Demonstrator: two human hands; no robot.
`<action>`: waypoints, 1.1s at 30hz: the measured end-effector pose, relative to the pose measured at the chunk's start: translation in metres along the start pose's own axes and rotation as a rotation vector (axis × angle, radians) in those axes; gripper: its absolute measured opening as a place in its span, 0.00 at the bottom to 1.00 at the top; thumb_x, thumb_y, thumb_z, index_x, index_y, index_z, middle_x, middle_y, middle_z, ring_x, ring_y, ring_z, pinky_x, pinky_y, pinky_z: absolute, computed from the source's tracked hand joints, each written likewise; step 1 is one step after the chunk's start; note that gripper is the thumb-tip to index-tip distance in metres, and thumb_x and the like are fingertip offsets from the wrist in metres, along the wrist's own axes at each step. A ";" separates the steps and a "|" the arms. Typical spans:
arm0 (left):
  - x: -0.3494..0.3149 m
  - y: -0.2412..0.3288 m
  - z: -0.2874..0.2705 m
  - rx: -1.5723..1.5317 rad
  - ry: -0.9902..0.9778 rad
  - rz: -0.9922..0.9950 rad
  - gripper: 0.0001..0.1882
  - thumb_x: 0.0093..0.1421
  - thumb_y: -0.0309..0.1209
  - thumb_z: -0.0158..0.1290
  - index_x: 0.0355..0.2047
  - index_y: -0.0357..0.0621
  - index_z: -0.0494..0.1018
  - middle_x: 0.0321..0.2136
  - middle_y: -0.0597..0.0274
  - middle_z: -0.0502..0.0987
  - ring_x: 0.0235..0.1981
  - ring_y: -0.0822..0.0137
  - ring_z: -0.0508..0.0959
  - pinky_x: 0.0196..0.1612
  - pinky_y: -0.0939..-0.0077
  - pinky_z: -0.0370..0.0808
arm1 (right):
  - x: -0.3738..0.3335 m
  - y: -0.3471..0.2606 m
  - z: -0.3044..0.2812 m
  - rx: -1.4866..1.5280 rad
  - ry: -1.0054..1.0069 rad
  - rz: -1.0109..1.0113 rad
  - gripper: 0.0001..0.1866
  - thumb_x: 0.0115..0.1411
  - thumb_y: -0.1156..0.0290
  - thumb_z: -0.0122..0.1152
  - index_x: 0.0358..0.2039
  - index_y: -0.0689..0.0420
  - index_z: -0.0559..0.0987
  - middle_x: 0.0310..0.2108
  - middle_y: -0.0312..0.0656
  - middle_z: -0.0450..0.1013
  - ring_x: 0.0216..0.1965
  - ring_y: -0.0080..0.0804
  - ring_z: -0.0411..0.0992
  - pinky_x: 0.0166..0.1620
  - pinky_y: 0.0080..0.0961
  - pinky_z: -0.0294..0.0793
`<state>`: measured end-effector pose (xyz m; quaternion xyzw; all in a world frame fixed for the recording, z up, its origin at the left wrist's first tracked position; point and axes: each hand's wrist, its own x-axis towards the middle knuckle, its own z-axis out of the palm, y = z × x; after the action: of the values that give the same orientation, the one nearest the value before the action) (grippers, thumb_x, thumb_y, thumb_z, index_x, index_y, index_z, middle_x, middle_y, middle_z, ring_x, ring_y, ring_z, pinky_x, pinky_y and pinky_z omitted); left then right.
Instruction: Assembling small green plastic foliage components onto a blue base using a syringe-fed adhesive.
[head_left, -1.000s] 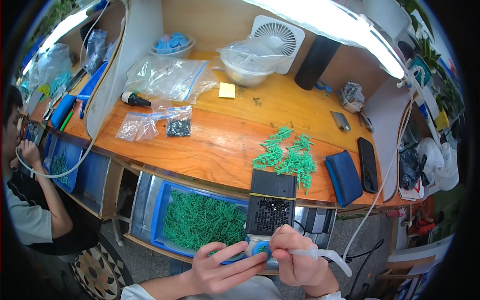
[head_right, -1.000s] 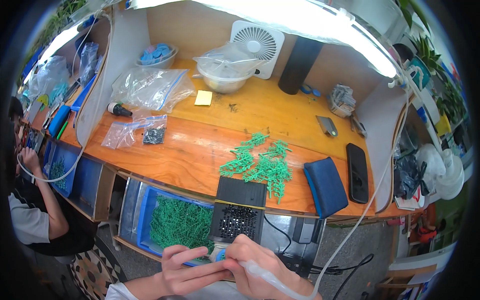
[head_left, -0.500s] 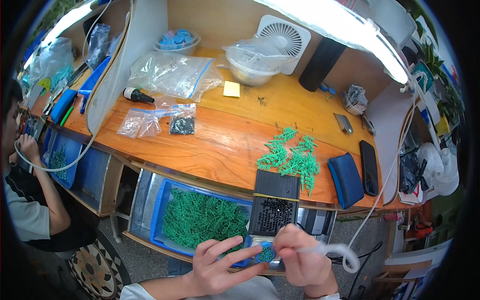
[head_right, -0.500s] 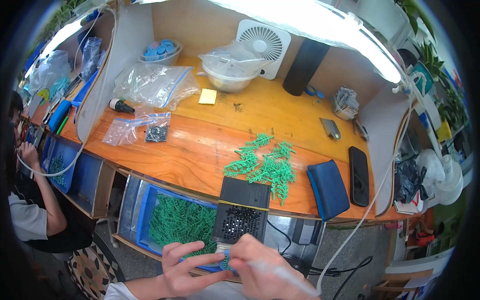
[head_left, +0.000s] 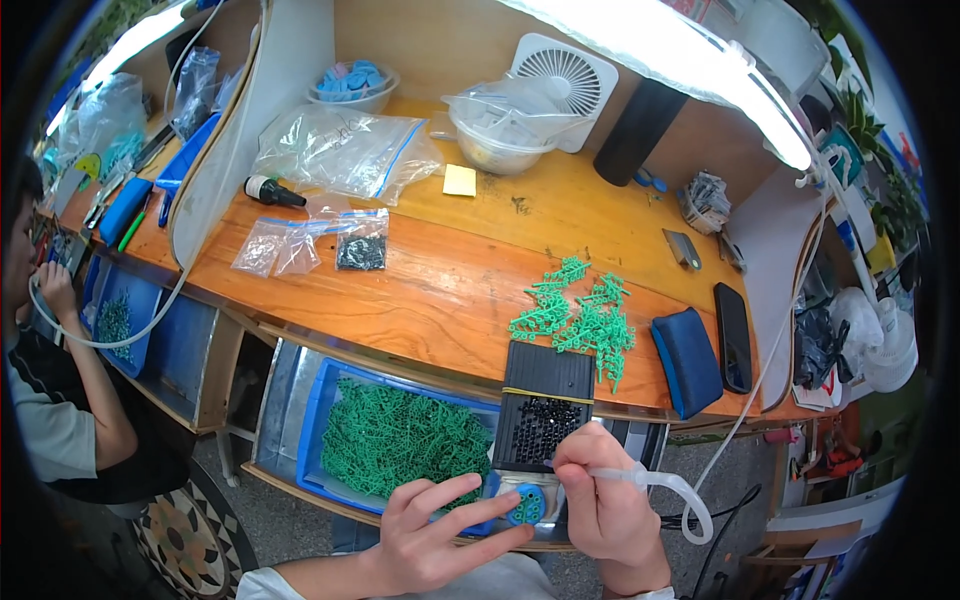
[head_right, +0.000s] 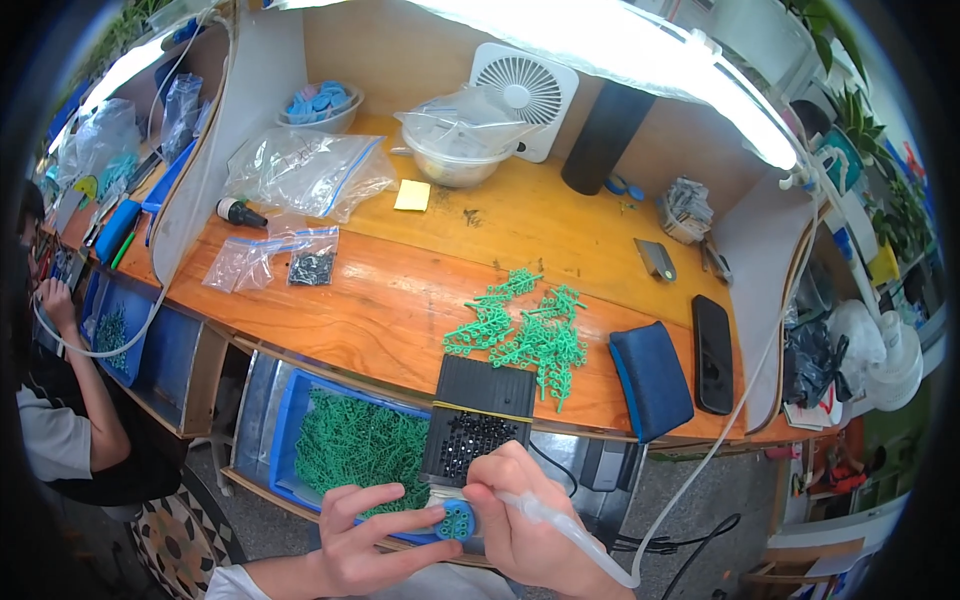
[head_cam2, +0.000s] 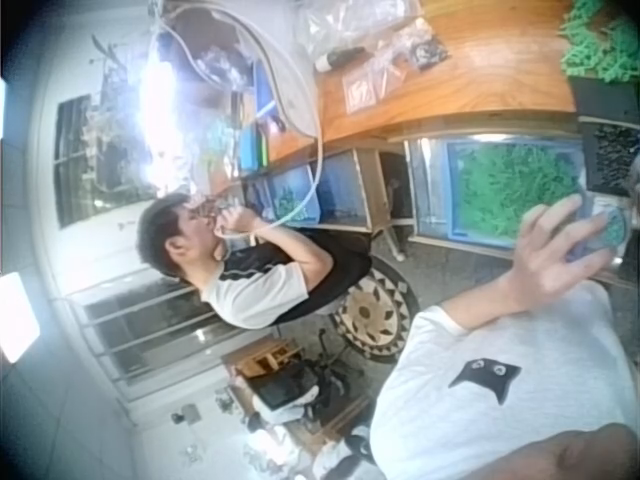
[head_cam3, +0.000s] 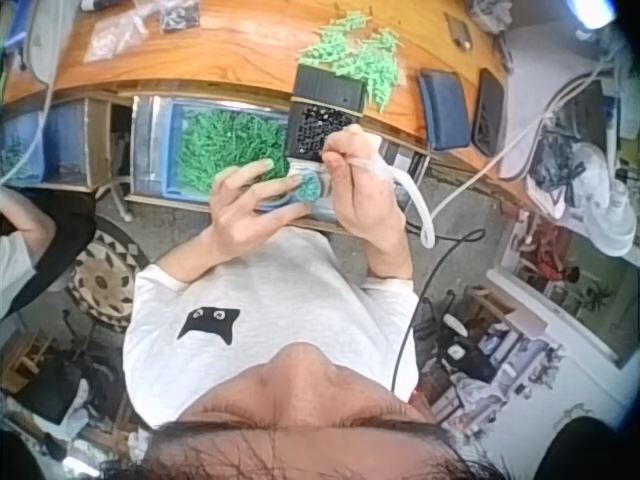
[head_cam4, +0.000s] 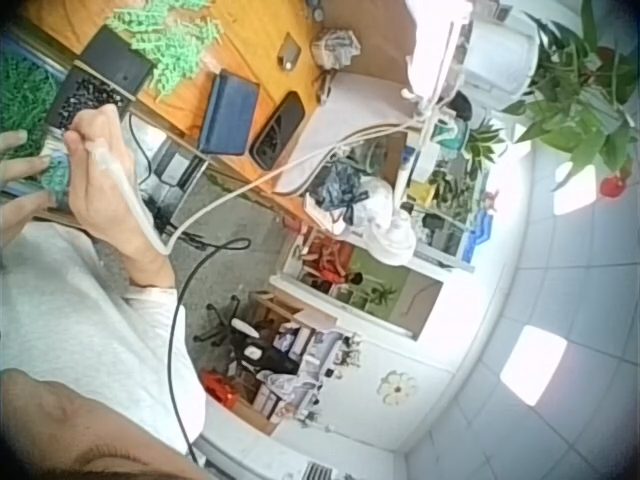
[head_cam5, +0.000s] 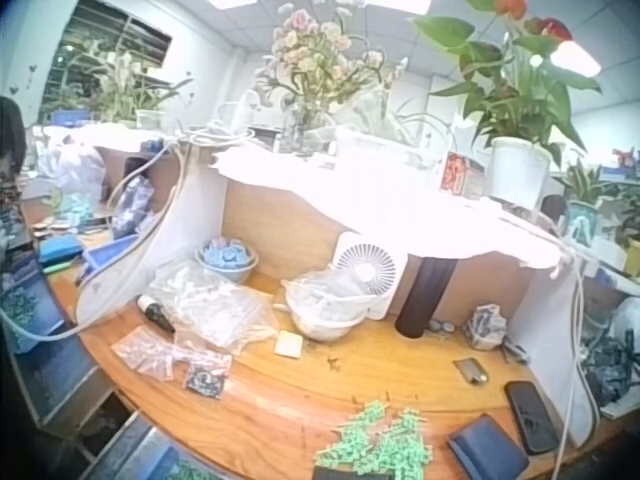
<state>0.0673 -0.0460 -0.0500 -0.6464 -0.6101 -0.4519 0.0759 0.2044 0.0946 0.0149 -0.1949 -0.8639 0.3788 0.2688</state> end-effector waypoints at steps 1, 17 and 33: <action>-0.001 0.000 0.000 0.001 0.000 0.000 0.11 0.49 0.41 0.64 0.35 0.72 0.84 0.46 0.80 0.80 0.48 0.70 0.73 0.46 0.76 0.66 | -0.001 0.001 0.000 0.001 -0.001 -0.001 0.09 0.71 0.71 0.48 0.36 0.63 0.71 0.27 0.43 0.69 0.25 0.28 0.65 0.27 0.25 0.64; -0.002 0.001 0.003 -0.015 -0.023 -0.015 0.12 0.47 0.40 0.66 0.34 0.71 0.84 0.45 0.80 0.80 0.46 0.69 0.75 0.45 0.74 0.67 | 0.001 0.003 0.000 0.045 -0.009 -0.019 0.07 0.70 0.73 0.49 0.36 0.63 0.72 0.28 0.43 0.69 0.25 0.29 0.65 0.28 0.25 0.64; 0.000 -0.001 0.002 -0.062 -0.008 -0.019 0.12 0.47 0.39 0.66 0.35 0.70 0.84 0.45 0.80 0.80 0.46 0.69 0.75 0.46 0.74 0.67 | -0.025 0.003 0.009 0.337 0.090 0.033 0.17 0.72 0.60 0.47 0.34 0.63 0.69 0.24 0.41 0.65 0.22 0.27 0.66 0.24 0.23 0.66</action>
<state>0.0670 -0.0441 -0.0514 -0.6444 -0.6022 -0.4687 0.0493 0.2188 0.0786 -0.0002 -0.1780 -0.7719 0.5136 0.3298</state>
